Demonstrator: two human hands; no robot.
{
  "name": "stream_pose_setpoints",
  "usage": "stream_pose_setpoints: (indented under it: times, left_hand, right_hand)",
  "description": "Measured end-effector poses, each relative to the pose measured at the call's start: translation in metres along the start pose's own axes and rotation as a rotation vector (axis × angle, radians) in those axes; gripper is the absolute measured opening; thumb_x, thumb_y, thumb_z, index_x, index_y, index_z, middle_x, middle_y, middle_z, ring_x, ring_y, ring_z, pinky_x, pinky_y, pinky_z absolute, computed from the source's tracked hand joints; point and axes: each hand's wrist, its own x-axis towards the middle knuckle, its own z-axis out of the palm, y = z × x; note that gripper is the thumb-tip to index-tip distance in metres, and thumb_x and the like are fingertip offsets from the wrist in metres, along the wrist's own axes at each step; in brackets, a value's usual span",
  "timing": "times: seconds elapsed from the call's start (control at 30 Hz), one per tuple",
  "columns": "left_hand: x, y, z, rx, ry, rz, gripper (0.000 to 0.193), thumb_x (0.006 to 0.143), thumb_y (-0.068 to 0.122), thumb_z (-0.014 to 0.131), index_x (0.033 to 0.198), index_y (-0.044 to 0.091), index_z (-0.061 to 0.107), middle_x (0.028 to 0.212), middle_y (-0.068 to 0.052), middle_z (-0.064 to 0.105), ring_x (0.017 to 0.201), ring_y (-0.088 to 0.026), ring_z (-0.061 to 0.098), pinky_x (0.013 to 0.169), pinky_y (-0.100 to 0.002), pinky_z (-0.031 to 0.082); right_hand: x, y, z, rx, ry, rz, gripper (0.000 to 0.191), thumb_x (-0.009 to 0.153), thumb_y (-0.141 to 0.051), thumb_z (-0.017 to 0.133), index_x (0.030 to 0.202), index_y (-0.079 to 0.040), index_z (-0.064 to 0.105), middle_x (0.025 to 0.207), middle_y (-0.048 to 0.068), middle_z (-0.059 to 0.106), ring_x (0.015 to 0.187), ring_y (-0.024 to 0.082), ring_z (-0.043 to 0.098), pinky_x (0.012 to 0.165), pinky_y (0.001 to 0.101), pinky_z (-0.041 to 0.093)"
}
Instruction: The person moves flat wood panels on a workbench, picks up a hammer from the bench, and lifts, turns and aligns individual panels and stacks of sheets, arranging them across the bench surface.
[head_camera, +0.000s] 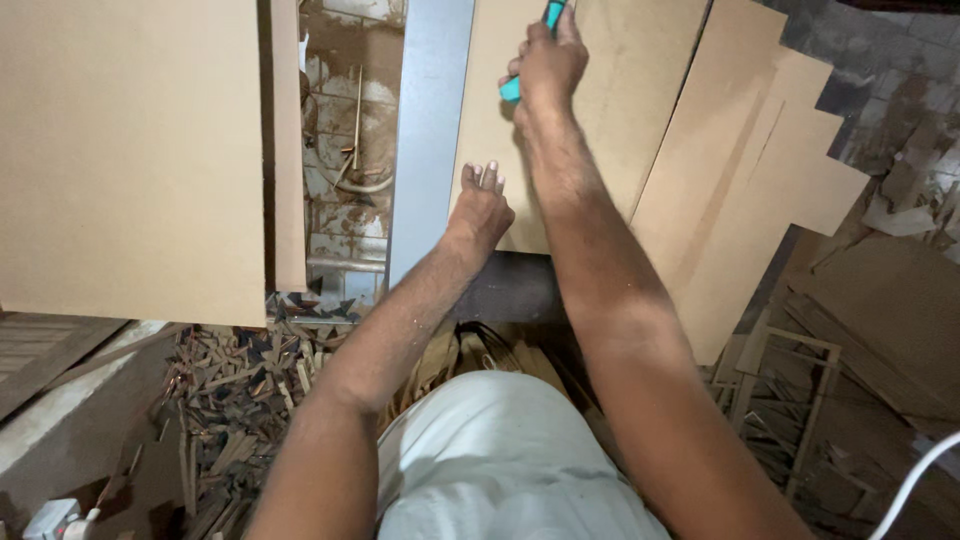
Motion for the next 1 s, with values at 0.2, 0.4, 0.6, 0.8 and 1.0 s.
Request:
stream_pose_setpoints:
  times: [0.2, 0.4, 0.6, 0.8, 1.0]
  left_hand:
    - [-0.003, -0.003, -0.004, 0.040, 0.020, 0.011, 0.045, 0.096, 0.017, 0.056, 0.138, 0.003, 0.062, 0.156, -0.022, 0.043, 0.144, -0.039, 0.040, 0.114, -0.060, 0.027]
    - [0.003, -0.009, -0.002, -0.024, 0.002, 0.020, 0.039, 0.100, 0.016, 0.055, 0.136, 0.006, 0.064, 0.159, -0.020, 0.042, 0.147, -0.040, 0.039, 0.118, -0.061, 0.027]
    - [0.008, -0.011, 0.004, -0.010, 0.127, 0.000, 0.048, 0.093, 0.015, 0.060, 0.137, -0.002, 0.062, 0.154, -0.028, 0.045, 0.141, -0.041, 0.044, 0.115, -0.061, 0.028]
    - [0.018, -0.016, -0.003, 0.045, 0.048, 0.021, 0.050, 0.091, 0.014, 0.065, 0.139, -0.002, 0.058, 0.158, -0.027, 0.039, 0.142, -0.042, 0.044, 0.116, -0.058, 0.029]
    - [0.027, -0.023, -0.025, 0.065, 0.088, 0.015, 0.064, 0.090, 0.017, 0.067, 0.147, -0.006, 0.048, 0.157, -0.028, 0.037, 0.139, -0.041, 0.046, 0.115, -0.057, 0.031]
  right_hand:
    - [-0.005, 0.001, 0.007, 0.029, -0.020, 0.034, 0.059, 0.098, -0.005, 0.053, 0.155, -0.016, 0.043, 0.067, 0.001, 0.050, 0.046, 0.010, 0.046, 0.038, 0.0315, 0.046]
    - [-0.003, 0.014, -0.001, -0.157, -0.094, -0.027, 0.062, 0.098, -0.004, 0.057, 0.157, -0.014, 0.043, 0.068, 0.002, 0.055, 0.044, 0.010, 0.048, 0.038, 0.0317, 0.046]
    - [-0.009, 0.018, -0.036, -0.103, -0.196, -0.002, 0.062, 0.101, -0.006, 0.058, 0.160, -0.014, 0.039, 0.072, 0.002, 0.055, 0.048, 0.009, 0.049, 0.040, 0.0289, 0.046]
    - [-0.067, 0.010, -0.177, -0.346, -0.045, -0.300, 0.052, 0.113, -0.010, 0.057, 0.163, -0.010, 0.043, 0.083, 0.001, 0.053, 0.059, 0.006, 0.048, 0.049, 0.0262, 0.044]
    - [-0.122, 0.044, -0.335, -0.835, 0.399, -0.270, 0.048, 0.109, -0.005, 0.051, 0.156, -0.011, 0.047, 0.102, 0.004, 0.070, 0.065, 0.006, 0.060, 0.051, 0.0240, 0.053]
